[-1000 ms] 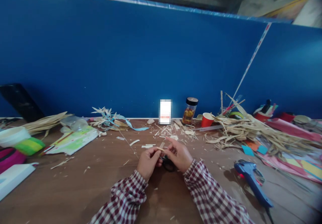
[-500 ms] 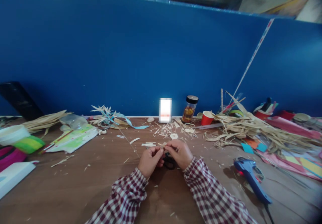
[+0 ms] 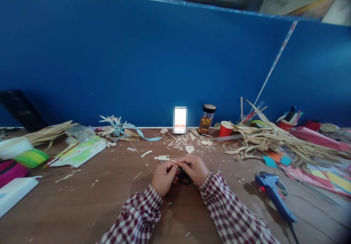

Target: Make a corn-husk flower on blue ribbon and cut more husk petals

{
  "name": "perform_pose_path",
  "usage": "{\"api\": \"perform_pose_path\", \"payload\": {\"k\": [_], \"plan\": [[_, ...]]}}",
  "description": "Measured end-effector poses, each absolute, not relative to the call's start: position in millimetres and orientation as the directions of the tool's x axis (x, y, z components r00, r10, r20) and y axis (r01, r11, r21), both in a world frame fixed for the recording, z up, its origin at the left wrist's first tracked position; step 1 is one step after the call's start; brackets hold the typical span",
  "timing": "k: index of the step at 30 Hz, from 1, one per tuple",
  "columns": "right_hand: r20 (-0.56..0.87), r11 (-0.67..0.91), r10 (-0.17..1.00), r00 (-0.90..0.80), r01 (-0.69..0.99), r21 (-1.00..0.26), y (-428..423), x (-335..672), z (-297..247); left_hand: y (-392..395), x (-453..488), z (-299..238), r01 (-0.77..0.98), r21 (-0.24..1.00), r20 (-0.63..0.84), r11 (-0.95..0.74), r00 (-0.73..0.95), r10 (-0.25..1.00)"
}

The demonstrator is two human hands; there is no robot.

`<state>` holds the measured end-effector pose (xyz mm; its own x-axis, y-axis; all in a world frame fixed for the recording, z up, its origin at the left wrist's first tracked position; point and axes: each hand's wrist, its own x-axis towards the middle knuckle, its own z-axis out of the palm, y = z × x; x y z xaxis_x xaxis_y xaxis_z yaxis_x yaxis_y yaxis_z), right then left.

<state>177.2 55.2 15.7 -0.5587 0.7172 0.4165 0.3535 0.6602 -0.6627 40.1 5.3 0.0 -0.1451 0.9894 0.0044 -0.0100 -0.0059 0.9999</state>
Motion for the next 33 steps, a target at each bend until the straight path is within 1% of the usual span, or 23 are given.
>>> {"api": "perform_pose_path", "payload": {"k": [5,7,10,12,14,16,18,20,23,25,30,33], "plan": [[0.425,0.686,0.720,-0.549,0.464,-0.561,54.8,175.7,16.5,3.9,38.8,-1.1,0.076,0.997,0.023,-0.012,-0.146,0.989],[0.434,0.673,0.739,-0.515,0.536,-0.510,59.4,180.4,15.7,2.0,39.7,0.0,0.083,0.996,0.034,-0.023,-0.130,0.991],[0.433,0.582,0.804,-0.408,0.690,-0.430,71.8,194.3,14.9,-0.2,42.0,2.7,0.015,0.999,0.039,-0.037,-0.101,0.994],[0.456,0.522,0.829,-0.323,0.740,-0.424,78.9,202.2,15.2,1.0,42.1,2.9,-0.088,0.996,0.008,-0.020,-0.139,0.990],[0.507,0.533,0.818,-0.273,0.692,-0.487,80.4,203.2,15.7,4.5,40.3,0.9,-0.193,0.981,-0.052,0.008,-0.219,0.974],[0.538,0.590,0.795,-0.281,0.567,-0.575,74.6,196.2,15.9,8.3,37.4,-2.1,-0.252,0.967,-0.096,0.025,-0.272,0.957],[0.527,0.632,0.775,-0.348,0.437,-0.640,64.0,184.9,15.6,10.2,35.3,-4.7,-0.241,0.970,-0.085,0.014,-0.287,0.954],[0.499,0.643,0.762,-0.413,0.381,-0.665,53.5,174.8,15.4,9.4,35.5,-5.5,-0.173,0.985,-0.026,-0.018,-0.250,0.968],[0.463,0.641,0.756,-0.463,0.380,-0.667,45.3,168.7,16.8,5.7,39.5,-3.6,-0.057,0.997,0.050,-0.061,-0.181,0.982],[0.458,0.648,0.748,-0.479,0.378,-0.662,44.8,169.8,18.6,3.8,42.2,-1.8,-0.009,0.998,0.061,-0.064,-0.160,0.985],[0.476,0.681,0.720,-0.506,0.378,-0.627,47.7,174.0,20.0,3.2,43.6,-2.5,0.019,1.000,0.024,-0.021,-0.152,0.988],[0.476,0.681,0.720,-0.505,0.385,-0.622,47.8,173.5,18.3,3.6,42.7,-3.8,0.027,0.999,0.027,-0.023,-0.157,0.987]]}}
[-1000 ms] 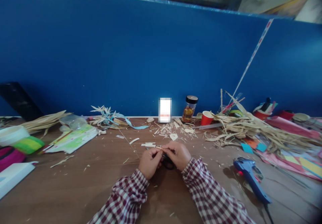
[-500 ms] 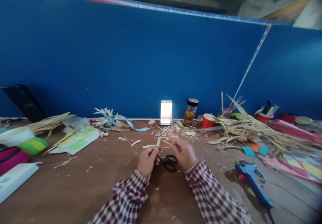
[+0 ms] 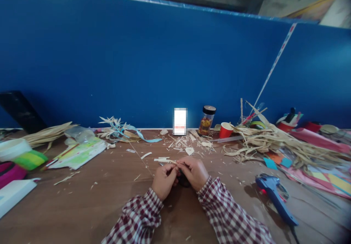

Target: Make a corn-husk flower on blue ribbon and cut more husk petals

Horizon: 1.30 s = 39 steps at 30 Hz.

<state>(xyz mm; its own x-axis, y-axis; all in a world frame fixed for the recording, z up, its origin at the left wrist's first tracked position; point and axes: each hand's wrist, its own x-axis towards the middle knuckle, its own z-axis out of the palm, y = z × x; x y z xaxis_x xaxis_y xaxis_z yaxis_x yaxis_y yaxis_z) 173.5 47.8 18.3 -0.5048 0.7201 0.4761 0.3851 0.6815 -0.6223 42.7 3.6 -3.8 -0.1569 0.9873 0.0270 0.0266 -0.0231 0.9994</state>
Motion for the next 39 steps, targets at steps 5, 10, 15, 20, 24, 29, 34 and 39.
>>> {"api": "perform_pose_path", "payload": {"k": [5,10,15,20,24,29,34,39], "plan": [[0.459,0.671,0.737,-0.497,0.454,-0.586,49.8,172.6,15.3,3.6,42.1,-2.2,0.037,0.999,0.032,-0.028,-0.129,0.991],[0.436,0.583,0.805,-0.403,0.672,-0.456,67.6,188.4,13.7,-0.3,43.7,2.6,0.058,0.998,0.037,-0.034,-0.062,0.997],[0.524,0.505,0.816,-0.243,0.740,-0.444,76.9,203.2,21.5,0.5,43.1,2.1,0.055,0.998,0.001,0.002,-0.047,0.999],[0.606,0.716,0.689,-0.398,0.502,-0.485,55.4,186.1,27.5,4.0,40.7,-4.3,0.147,0.989,0.014,-0.005,-0.065,0.998],[0.607,0.761,0.643,-0.467,0.472,-0.444,47.6,179.9,28.4,3.3,40.0,-4.1,0.196,0.979,0.064,-0.053,-0.051,0.997],[0.588,0.742,0.662,-0.464,0.517,-0.428,52.7,183.8,24.0,4.9,35.8,-3.2,0.239,0.964,0.145,-0.119,-0.093,0.985],[0.541,0.707,0.704,-0.459,0.520,-0.479,49.8,179.3,18.4,6.7,34.1,-2.0,0.037,0.999,0.041,-0.034,-0.210,0.977],[0.509,0.701,0.712,-0.483,0.513,-0.495,44.6,173.3,18.5,7.1,35.5,4.5,-0.328,0.942,-0.162,0.066,-0.276,0.947]]}}
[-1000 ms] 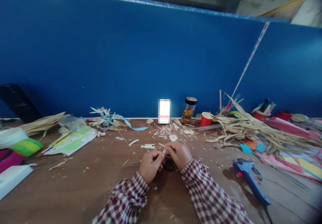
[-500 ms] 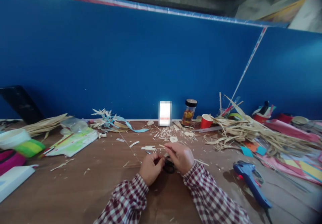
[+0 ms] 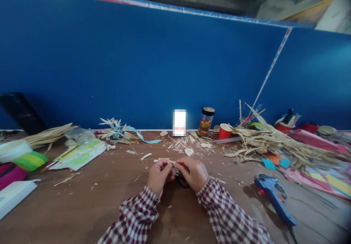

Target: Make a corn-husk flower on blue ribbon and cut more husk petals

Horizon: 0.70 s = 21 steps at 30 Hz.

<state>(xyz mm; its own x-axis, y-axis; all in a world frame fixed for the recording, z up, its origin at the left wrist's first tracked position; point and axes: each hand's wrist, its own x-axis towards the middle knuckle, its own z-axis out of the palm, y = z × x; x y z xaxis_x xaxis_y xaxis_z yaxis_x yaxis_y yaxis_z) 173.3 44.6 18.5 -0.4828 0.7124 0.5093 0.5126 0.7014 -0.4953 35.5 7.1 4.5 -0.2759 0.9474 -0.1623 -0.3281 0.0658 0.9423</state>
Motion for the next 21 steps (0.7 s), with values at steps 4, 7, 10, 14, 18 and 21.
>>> {"api": "perform_pose_path", "payload": {"k": [4,7,10,14,18,21], "plan": [[0.557,0.683,0.724,-0.407,0.531,-0.501,46.7,174.4,20.6,7.3,35.2,7.9,-0.411,0.908,-0.219,0.083,-0.295,0.930],[0.577,0.694,0.715,-0.394,0.494,-0.523,48.3,174.8,21.1,7.8,34.0,7.9,-0.414,0.907,-0.223,0.084,-0.301,0.927],[0.577,0.693,0.720,-0.385,0.442,-0.569,48.5,173.1,18.2,9.0,33.0,5.4,-0.425,0.901,-0.224,0.084,-0.292,0.930],[0.529,0.655,0.752,-0.394,0.353,-0.668,48.1,170.6,13.0,10.3,33.2,0.9,-0.362,0.932,-0.146,0.037,-0.280,0.949],[0.507,0.659,0.745,-0.433,0.368,-0.656,47.7,171.3,15.9,8.6,34.7,-1.1,-0.248,0.969,-0.048,-0.007,-0.214,0.976],[0.507,0.660,0.746,-0.431,0.383,-0.646,48.4,172.7,19.7,7.2,35.8,-1.7,-0.222,0.975,-0.060,0.018,-0.181,0.982]]}}
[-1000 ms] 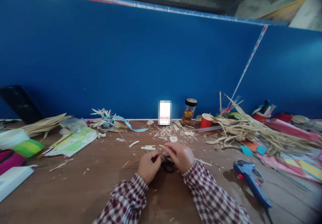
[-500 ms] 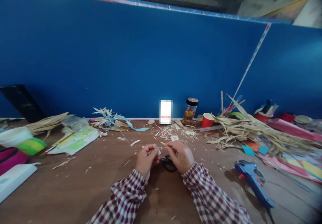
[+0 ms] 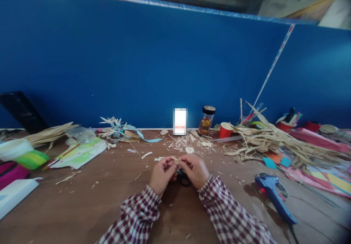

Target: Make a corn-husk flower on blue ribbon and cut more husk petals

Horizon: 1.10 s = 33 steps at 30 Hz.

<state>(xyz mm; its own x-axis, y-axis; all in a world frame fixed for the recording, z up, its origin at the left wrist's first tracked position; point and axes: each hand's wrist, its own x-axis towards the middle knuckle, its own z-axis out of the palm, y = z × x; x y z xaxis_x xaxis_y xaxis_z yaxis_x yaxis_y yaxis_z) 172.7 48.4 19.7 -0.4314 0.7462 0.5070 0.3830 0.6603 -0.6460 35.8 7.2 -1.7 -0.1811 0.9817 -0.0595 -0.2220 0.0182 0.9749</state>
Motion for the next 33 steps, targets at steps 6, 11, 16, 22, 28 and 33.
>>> {"api": "perform_pose_path", "payload": {"k": [6,11,16,22,28,33], "plan": [[0.482,0.616,0.782,-0.395,0.368,-0.697,51.1,172.0,16.6,7.6,36.5,-2.9,-0.141,0.987,-0.091,0.075,-0.112,0.990],[0.410,0.569,0.803,-0.432,0.350,-0.744,51.0,171.5,13.4,6.6,36.9,-1.1,-0.110,0.994,-0.022,0.007,-0.140,0.990],[0.433,0.626,0.765,-0.477,0.394,-0.673,50.3,171.4,15.6,5.1,37.6,-0.6,-0.020,1.000,0.009,-0.011,-0.112,0.994],[0.460,0.609,0.790,-0.406,0.604,-0.514,66.3,188.2,13.8,0.5,41.3,2.5,-0.008,1.000,0.006,-0.006,-0.075,0.997],[0.535,0.549,0.816,-0.218,0.582,-0.600,78.8,201.7,20.9,3.6,38.9,4.0,-0.165,0.986,-0.031,-0.001,-0.191,0.981],[0.489,0.619,0.780,-0.389,0.375,-0.690,52.3,177.8,24.3,8.9,32.8,-0.5,-0.164,0.986,-0.030,-0.010,-0.240,0.970]]}}
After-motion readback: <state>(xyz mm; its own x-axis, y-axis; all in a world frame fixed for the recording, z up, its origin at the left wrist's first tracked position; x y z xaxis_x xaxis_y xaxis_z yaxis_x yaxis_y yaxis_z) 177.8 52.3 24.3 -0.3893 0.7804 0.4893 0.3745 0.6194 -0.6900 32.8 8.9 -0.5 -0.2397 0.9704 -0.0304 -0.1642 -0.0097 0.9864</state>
